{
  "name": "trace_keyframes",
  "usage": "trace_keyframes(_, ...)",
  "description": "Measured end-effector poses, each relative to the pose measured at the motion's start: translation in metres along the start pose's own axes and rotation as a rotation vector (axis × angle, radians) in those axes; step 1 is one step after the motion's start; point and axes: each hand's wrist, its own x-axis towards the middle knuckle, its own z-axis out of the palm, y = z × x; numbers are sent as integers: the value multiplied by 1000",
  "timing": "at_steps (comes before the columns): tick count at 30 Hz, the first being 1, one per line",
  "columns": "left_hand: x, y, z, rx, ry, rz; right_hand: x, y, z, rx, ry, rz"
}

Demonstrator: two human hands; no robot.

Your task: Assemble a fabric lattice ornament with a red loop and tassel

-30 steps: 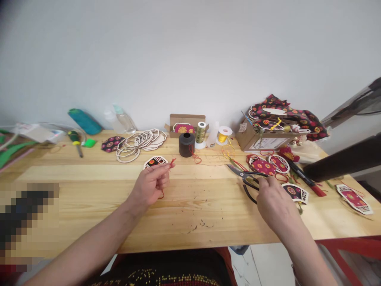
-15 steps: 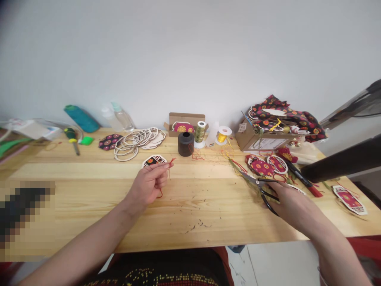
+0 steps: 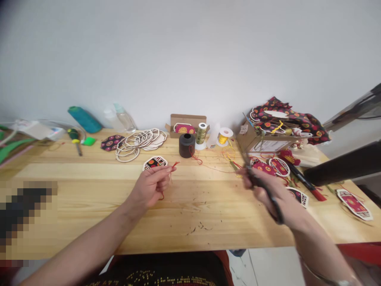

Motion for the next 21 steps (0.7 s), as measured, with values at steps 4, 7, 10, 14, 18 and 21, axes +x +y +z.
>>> trace_keyframes(4, 1, 1, 0, -4, -1, 10, 44, -35, 50, 198, -353, -20)
trace_keyframes(7, 2, 2, -1, -1, -1, 14, 65, -43, 80, 213, -429, -3)
trace_keyframes(10, 2, 2, -2, 4, -1, 15, 69, -38, 97, 250, -419, -4)
trace_keyframes(14, 2, 1, -1, 31, 9, 8, 65, -30, 100, 274, -423, 23)
trace_keyframes(18, 1, 0, -1, 69, 22, 15, 64, -28, 97, 319, -447, 55)
trace_keyframes(21, 1, -1, -1, 102, 21, 15, 64, -27, 97, 363, -471, 74)
